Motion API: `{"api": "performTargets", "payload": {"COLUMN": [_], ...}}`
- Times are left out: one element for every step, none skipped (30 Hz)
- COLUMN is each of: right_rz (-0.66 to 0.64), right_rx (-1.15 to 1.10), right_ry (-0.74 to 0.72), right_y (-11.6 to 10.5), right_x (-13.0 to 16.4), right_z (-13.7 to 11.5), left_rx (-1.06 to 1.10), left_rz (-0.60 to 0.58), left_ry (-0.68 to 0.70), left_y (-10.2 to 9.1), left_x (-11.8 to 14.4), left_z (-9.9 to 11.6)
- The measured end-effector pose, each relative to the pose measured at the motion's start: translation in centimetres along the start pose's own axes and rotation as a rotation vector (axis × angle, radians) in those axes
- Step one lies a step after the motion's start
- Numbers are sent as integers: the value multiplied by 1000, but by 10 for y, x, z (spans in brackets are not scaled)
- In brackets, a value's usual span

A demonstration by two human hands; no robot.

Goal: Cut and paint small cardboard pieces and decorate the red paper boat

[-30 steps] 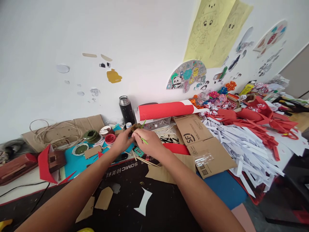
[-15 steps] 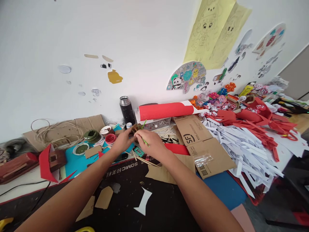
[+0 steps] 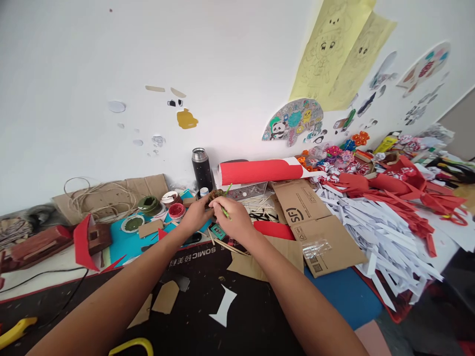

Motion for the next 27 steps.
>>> {"api": "performTargets", "payload": {"right_rz": [12, 32, 58, 85, 110, 131, 144, 145, 135, 118, 103, 99, 112, 142, 184, 224, 248, 249, 227, 194, 157, 141, 155, 197, 260, 321, 371], "right_rx": [-56, -110, -160, -203, -240, -273, -297, -315, -326, -332, -334, -335, -340, -348, -360, -371, -379, -382, -381, -375, -369, -367, -365, -373, -394, -411, -424], "right_ry": [60, 112, 152, 179, 196, 208, 219, 228, 238, 247, 253, 257, 260, 263, 267, 273, 281, 290, 300, 311, 321, 327, 332, 326, 313, 301, 290], "right_y": [-2, -4, -8, -12, -16, -20, -23, -24, -24, -23, -22, -21, -21, -23, -26, -29, -31, -30, -28, -26, -24, -24, -27, -33, -41, -49, -55], "right_x": [1, 3, 5, 7, 9, 10, 11, 12, 13, 13, 13, 14, 14, 15, 16, 17, 18, 20, 21, 22, 24, 27, 29, 31, 32, 33, 33], "right_z": [7, 12, 17, 19, 20, 20, 19, 18, 17, 15, 14, 13, 12, 12, 12, 13, 14, 15, 15, 16, 15, 15, 15, 13, 12, 11, 9], "left_rx": [-3, -6, -9, -11, -11, -10, -9, -7, -5, -3, 0, 2, 5, 9, 12, 16, 18, 19, 19, 17, 13, 11, 5, -17, -37, -58, -83], "left_rz": [9, 20, 34, 47, 58, 67, 73, 76, 77, 76, 74, 72, 69, 66, 63, 61, 61, 62, 67, 75, 82, 94, 97, 67, 42, 26, 16], "left_ry": [-18, -37, -58, -78, -95, -109, -121, -131, -140, -147, -153, -159, -163, -166, -168, -168, -166, -163, -161, -160, -161, -169, -175, -161, -153, -154, -161], "left_y": [0, 0, 0, 0, 0, -1, -1, -2, -2, -3, -3, -3, -3, -2, -2, -3, -5, -8, -14, -22, -32, -45, -59, -71, -85, -100, -115], "left_x": [0, 0, 0, 0, 0, 0, 0, 1, 1, 1, 1, 2, 2, 3, 3, 5, 7, 11, 16, 23, 33, 44, 57, 70, 84, 100, 115], "left_z": [-3, -6, -9, -12, -14, -16, -16, -17, -16, -16, -15, -14, -13, -12, -10, -7, -4, 0, 5, 11, 17, 22, 28, 36, 43, 49, 54]}}
Point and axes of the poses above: each hand's wrist, its own x-axis away from the middle knuckle, its own y-axis out of the palm, z = x × y, the point moved 9 cm from there along -x, towards the middle knuckle, and after that the axes turned 14 degrees about x, right-handed, at the moved point
